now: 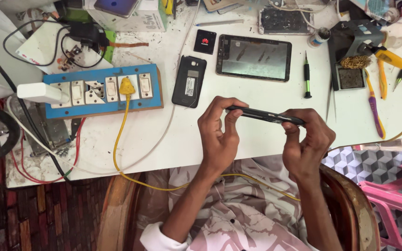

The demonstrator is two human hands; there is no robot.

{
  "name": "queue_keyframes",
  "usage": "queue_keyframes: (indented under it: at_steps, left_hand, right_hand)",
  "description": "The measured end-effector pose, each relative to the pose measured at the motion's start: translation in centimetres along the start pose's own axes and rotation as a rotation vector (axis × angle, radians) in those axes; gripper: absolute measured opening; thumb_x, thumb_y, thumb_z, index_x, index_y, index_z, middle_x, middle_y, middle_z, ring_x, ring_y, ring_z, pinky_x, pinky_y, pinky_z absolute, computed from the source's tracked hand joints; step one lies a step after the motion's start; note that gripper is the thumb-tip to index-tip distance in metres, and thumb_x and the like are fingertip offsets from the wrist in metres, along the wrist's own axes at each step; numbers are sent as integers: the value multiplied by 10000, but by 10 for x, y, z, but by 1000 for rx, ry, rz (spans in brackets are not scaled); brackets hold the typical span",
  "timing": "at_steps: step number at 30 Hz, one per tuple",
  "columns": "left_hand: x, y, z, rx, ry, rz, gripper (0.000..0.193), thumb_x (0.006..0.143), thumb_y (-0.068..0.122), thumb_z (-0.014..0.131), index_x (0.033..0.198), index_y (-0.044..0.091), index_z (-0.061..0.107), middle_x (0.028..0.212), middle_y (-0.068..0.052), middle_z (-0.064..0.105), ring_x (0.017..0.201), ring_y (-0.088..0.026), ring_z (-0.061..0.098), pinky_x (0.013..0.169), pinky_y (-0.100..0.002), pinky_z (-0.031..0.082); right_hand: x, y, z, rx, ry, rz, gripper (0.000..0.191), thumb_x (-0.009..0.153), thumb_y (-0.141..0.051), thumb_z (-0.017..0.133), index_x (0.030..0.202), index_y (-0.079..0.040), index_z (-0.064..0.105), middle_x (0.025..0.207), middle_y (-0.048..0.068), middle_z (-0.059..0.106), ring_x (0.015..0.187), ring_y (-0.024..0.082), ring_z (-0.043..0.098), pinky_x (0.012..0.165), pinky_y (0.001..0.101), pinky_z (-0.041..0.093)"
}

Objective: The person uses a screwdriver to remove screws from a disassembled mobile phone, then places the back cover on and secures it with screws. The person repeats the process on a second mobile phone, removing screws and reattaching the back cover.

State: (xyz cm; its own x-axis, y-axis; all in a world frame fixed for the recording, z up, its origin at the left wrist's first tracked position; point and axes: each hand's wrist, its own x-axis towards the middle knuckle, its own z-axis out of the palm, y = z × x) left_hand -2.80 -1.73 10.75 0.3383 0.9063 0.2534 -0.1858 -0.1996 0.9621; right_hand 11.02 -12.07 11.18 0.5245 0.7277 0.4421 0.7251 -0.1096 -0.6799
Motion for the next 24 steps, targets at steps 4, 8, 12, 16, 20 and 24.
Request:
queue_keyframes:
  at_steps: [4, 8, 12, 16, 20, 24]
  left_hand:
    - [-4, -5, 1, -7, 57, 26, 110, 1011, -76, 575, 1077, -15, 638, 973, -77, 675, 900, -134, 632, 838, -257, 511]
    - [7, -5, -10, 133, 3, -136, 49, 1009, -4, 629, 1033, -4, 671, 872, -78, 692, 773, -148, 596, 696, -273, 460]
    - [22, -7, -22, 523, -225, -89, 135, 1009, 89, 636, 1112, 50, 713, 918, -88, 727, 860, -230, 660, 849, -399, 461]
    - [13, -15, -21, 942, -471, 79, 412, 828, 80, 683, 1240, 79, 697, 1208, -133, 665, 1161, -303, 581, 988, -538, 353]
    - [0, -34, -9, 1032, -628, 194, 693, 841, 360, 750, 1379, -30, 552, 1329, -194, 555, 1331, -386, 416, 1011, -622, 261]
    - [-7, -56, -10, 1144, -598, 312, 688, 923, 380, 705, 1464, -3, 521, 1430, -150, 543, 1360, -336, 460, 1066, -565, 285]
  right_hand:
    - [-4, 5, 8, 39, 29, -12, 139, 1040, -65, 672, 949, 15, 603, 828, 99, 650, 684, 176, 585, 608, 329, 402]
    - [-5, 25, 23, -44, 45, -9, 218, 1015, -148, 677, 886, 16, 612, 709, 80, 561, 619, 168, 509, 595, 341, 345]
    - [-6, 49, 37, 415, -142, 418, 272, 1034, -232, 661, 889, -5, 622, 703, -4, 552, 653, 95, 469, 592, 277, 380]
    - [-4, 67, 46, 622, -318, 636, 268, 1016, -264, 628, 848, -57, 645, 679, -42, 561, 605, 59, 460, 551, 255, 367]
    - [-2, 74, 49, 548, -282, 753, 284, 1022, -267, 632, 825, -62, 631, 654, -51, 535, 562, 48, 406, 496, 246, 319]
    - [10, 72, 43, 332, -441, 654, 285, 1022, -275, 631, 910, -14, 652, 588, 23, 539, 488, 96, 427, 451, 288, 328]
